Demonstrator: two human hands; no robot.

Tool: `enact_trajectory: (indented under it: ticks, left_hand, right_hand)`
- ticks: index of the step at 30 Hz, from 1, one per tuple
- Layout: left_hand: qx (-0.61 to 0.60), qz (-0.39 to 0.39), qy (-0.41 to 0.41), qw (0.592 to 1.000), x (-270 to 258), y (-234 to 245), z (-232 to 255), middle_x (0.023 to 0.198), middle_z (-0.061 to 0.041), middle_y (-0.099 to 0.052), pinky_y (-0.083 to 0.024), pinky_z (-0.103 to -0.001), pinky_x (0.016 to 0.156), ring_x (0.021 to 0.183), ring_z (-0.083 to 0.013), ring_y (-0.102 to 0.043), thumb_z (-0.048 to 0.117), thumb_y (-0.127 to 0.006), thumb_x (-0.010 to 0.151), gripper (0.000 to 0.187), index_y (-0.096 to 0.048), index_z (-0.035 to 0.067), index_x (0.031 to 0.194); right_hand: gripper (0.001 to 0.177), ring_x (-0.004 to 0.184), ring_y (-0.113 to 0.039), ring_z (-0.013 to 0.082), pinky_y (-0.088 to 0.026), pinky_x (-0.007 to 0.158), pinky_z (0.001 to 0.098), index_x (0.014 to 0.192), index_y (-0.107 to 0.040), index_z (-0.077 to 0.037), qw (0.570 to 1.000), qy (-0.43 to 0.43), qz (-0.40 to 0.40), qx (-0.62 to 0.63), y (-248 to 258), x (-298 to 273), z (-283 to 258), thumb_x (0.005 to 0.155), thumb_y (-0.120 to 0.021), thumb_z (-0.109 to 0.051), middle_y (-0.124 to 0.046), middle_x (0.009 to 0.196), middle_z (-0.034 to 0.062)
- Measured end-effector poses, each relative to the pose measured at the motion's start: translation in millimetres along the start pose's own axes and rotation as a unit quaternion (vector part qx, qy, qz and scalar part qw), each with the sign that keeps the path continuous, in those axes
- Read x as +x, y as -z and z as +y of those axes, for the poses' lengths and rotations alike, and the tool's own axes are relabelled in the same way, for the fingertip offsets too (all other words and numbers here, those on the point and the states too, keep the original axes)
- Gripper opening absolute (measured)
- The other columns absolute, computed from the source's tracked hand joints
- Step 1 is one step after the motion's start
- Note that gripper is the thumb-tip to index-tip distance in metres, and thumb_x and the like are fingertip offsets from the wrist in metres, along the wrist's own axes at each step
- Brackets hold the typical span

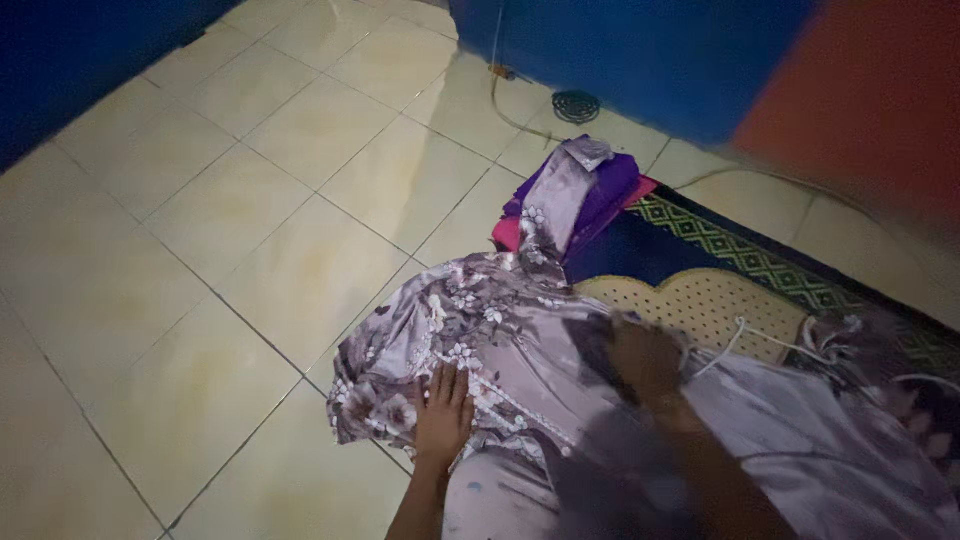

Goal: The person irons a floral-patterned dress on a mat on the floor, smoothing the fabric and moving the iron over different sections of the garment.

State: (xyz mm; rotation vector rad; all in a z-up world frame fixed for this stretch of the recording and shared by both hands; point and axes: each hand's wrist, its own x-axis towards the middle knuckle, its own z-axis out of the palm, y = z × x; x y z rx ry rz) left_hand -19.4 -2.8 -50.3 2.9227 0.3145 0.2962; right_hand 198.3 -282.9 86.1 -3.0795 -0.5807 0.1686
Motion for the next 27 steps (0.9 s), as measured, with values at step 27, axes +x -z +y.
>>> enact_trajectory:
  ticks: [27]
  left_hand:
    - [-0.019,0.076,0.197,0.977,192.7,-44.2,-75.0,0.129,-0.018,-0.062,-0.038,-0.073,0.094,0.125,-0.0438,-0.053,0.042,-0.060,0.092,0.053,-0.056,0.006,0.130]
  right_hand:
    - [0.021,0.105,-0.065,0.0373,-0.053,0.093,0.0505,0.106,-0.069,-0.005,0.989,0.075,0.126,-0.019,-16.3,102.6,70.5,0.088,-0.067,-0.015,-0.066,0.105,0.0201]
